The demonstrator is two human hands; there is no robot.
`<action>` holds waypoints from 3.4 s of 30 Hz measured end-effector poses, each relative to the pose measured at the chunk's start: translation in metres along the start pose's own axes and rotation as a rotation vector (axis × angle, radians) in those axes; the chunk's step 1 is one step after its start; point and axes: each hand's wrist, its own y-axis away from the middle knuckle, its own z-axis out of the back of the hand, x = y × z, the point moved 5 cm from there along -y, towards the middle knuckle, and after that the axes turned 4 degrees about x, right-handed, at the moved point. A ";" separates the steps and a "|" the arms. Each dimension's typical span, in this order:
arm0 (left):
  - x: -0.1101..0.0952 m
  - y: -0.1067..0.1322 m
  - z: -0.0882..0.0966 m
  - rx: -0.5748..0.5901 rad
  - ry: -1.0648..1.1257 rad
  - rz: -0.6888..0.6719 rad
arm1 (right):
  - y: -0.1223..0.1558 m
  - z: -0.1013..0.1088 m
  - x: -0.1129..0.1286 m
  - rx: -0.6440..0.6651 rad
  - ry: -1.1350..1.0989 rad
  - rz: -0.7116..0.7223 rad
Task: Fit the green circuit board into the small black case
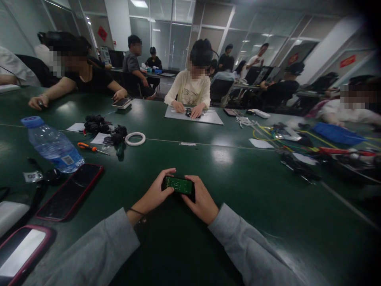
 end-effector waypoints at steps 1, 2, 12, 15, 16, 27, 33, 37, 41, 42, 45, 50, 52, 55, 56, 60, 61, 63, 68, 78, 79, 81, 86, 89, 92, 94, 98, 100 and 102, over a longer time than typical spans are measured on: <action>0.000 0.000 0.000 -0.001 0.000 0.000 | 0.000 0.000 0.000 -0.001 0.000 0.004; 0.000 0.000 0.000 -0.003 -0.001 0.000 | 0.000 0.000 0.001 -0.001 -0.001 0.008; -0.002 0.002 0.000 -0.027 -0.047 0.004 | 0.000 0.000 0.002 -0.004 0.001 0.015; -0.001 0.001 0.000 -0.042 -0.056 -0.016 | 0.000 0.000 0.001 -0.013 -0.001 0.025; 0.000 0.001 0.001 -0.045 -0.060 -0.019 | 0.000 0.000 0.001 -0.012 -0.003 0.022; 0.003 -0.001 0.000 -0.044 -0.069 -0.028 | -0.001 0.003 0.007 -0.021 0.014 0.056; -0.004 0.000 0.000 -0.027 -0.098 0.014 | -0.004 0.005 0.000 -0.025 -0.184 -0.042; -0.008 0.002 0.000 -0.005 -0.126 0.032 | -0.010 0.003 -0.014 -0.069 -0.353 -0.137; -0.009 0.003 -0.002 0.005 -0.159 0.058 | -0.013 0.002 -0.021 -0.091 -0.440 -0.170; -0.010 0.003 -0.002 0.007 -0.168 0.055 | -0.013 0.002 -0.021 -0.087 -0.459 -0.175; -0.011 0.004 -0.004 0.028 -0.184 0.035 | -0.013 0.002 -0.020 -0.068 -0.489 -0.190; -0.011 0.004 -0.006 0.044 -0.193 0.035 | -0.013 0.003 -0.017 -0.041 -0.502 -0.187; -0.012 0.005 -0.006 0.047 -0.194 0.047 | -0.013 0.003 -0.017 -0.036 -0.520 -0.189; -0.012 0.004 -0.006 0.045 -0.208 0.044 | -0.014 0.003 -0.018 -0.039 -0.535 -0.184; -0.012 0.004 -0.006 0.042 -0.211 0.036 | -0.015 0.003 -0.018 -0.041 -0.541 -0.180; -0.010 0.003 -0.006 0.044 -0.209 0.021 | -0.016 0.003 -0.017 -0.041 -0.552 -0.184; -0.010 0.003 -0.006 0.044 -0.209 0.020 | -0.016 0.003 -0.017 -0.039 -0.548 -0.188; -0.009 0.003 -0.006 0.041 -0.211 0.016 | -0.016 0.003 -0.017 -0.035 -0.541 -0.191; -0.010 0.004 -0.006 0.048 -0.209 0.030 | -0.015 0.002 -0.019 -0.024 -0.538 -0.177; -0.014 0.006 -0.006 0.038 -0.219 0.062 | -0.014 -0.001 -0.022 -0.034 -0.502 -0.208; -0.014 0.006 -0.006 0.037 -0.217 0.064 | -0.014 -0.001 -0.022 -0.034 -0.502 -0.205; -0.014 0.006 -0.006 0.031 -0.213 0.062 | -0.014 -0.001 -0.022 -0.035 -0.499 -0.196; -0.012 0.005 -0.006 0.023 -0.213 0.025 | -0.015 0.000 -0.020 -0.045 -0.495 -0.176; -0.013 0.005 -0.006 0.022 -0.217 0.024 | -0.015 0.001 -0.019 -0.055 -0.496 -0.165; -0.013 0.005 -0.006 0.032 -0.214 0.050 | -0.015 0.000 -0.020 -0.047 -0.483 -0.183; -0.014 0.006 -0.006 0.034 -0.212 0.056 | -0.014 -0.001 -0.022 -0.033 -0.475 -0.201; -0.014 0.007 -0.006 0.034 -0.204 0.063 | -0.014 -0.001 -0.023 -0.030 -0.488 -0.204; -0.013 0.007 -0.006 0.031 -0.203 0.066 | -0.014 -0.001 -0.022 -0.034 -0.506 -0.196; -0.012 0.007 -0.006 0.018 -0.217 0.055 | -0.014 -0.001 -0.020 -0.038 -0.512 -0.194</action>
